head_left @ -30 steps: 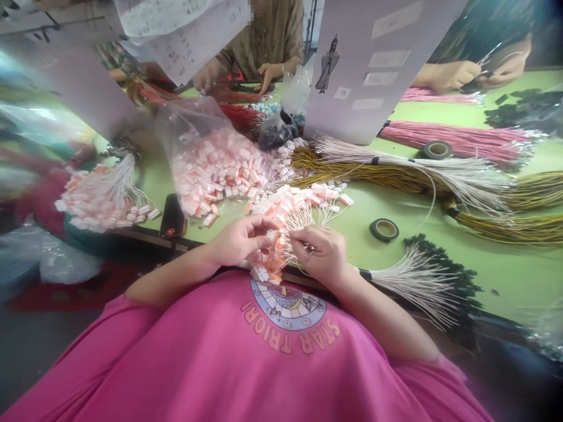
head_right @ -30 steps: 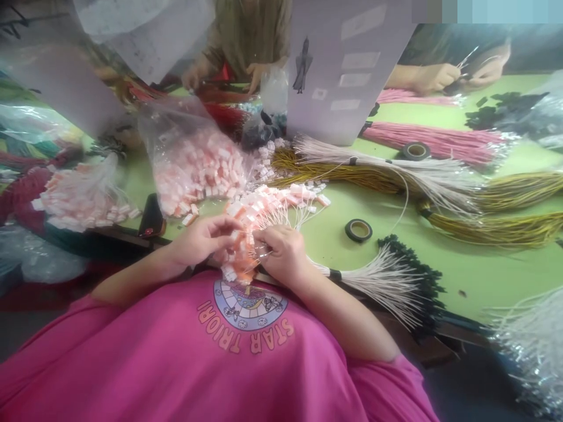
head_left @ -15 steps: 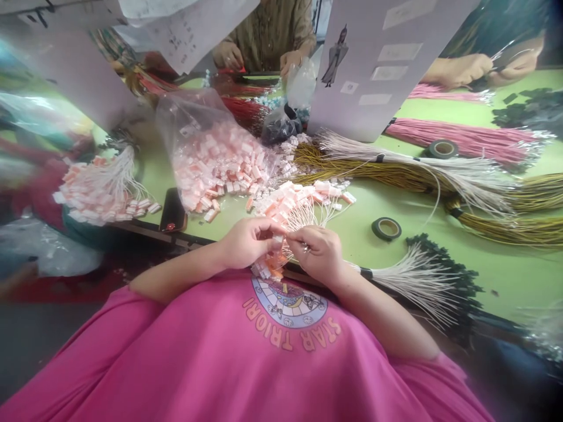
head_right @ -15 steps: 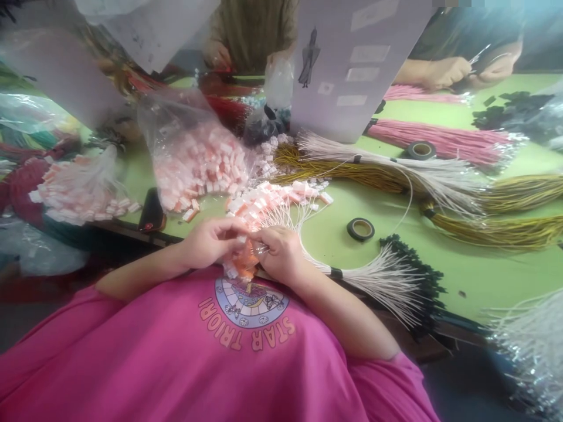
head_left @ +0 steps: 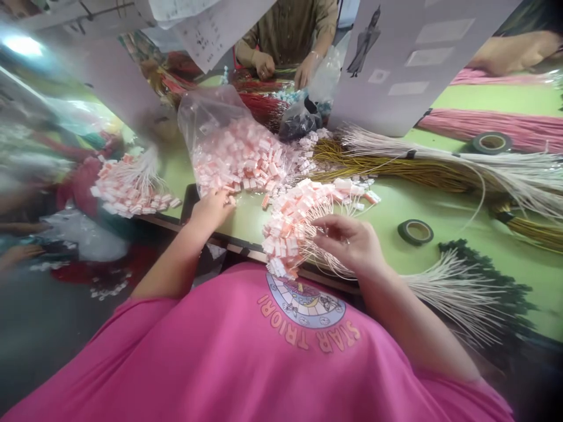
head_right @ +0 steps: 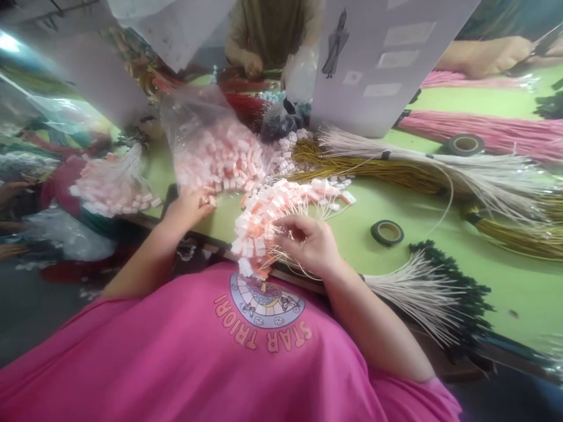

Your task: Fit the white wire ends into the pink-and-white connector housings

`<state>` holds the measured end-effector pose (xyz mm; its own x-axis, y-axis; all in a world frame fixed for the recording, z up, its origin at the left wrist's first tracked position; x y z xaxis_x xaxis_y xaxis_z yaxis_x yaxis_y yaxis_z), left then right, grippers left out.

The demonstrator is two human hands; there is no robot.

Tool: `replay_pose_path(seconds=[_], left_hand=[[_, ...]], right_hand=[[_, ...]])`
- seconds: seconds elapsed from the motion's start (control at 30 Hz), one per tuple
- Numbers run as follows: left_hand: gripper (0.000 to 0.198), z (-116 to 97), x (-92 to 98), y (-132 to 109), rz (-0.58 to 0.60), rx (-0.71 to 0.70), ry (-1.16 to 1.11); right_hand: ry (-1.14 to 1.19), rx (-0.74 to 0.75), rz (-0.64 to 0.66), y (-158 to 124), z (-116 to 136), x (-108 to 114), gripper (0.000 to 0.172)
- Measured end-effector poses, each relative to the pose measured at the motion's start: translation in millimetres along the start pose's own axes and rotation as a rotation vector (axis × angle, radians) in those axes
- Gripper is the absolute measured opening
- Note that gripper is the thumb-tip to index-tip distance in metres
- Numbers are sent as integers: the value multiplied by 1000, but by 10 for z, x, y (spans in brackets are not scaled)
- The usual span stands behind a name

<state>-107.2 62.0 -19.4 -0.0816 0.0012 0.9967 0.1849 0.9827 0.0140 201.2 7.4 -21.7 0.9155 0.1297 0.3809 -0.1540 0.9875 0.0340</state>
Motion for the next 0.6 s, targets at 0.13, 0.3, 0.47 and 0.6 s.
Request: replay_pose_path(seconds=[0.13, 0.3, 0.47, 0.6], left_hand=[[32, 40, -185, -4, 19, -29, 54], [27, 0, -310, 113, -60, -174, 54], [28, -79, -372, 217, 6, -273, 114], [28, -135, -393, 243, -4, -284, 92]], right_hand=[[-19, -42, 91, 8, 19, -22, 14], [-63, -42, 109, 19, 30, -54, 10], [-53, 17, 92, 16, 60, -74, 8], [-44, 11, 73, 11, 63, -87, 8]])
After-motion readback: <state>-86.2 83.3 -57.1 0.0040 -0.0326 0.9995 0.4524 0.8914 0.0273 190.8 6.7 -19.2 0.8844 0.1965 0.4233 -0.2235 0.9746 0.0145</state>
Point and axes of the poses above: each hand's wrist, its own y-axis towards the middle knuckle, its own x-axis out of the back of the hand, z = x × y, the point moved 2 cm from there along y, towards the middle knuckle, and after that the axes turned 13 degrees about -x, right-handed, at the moved point
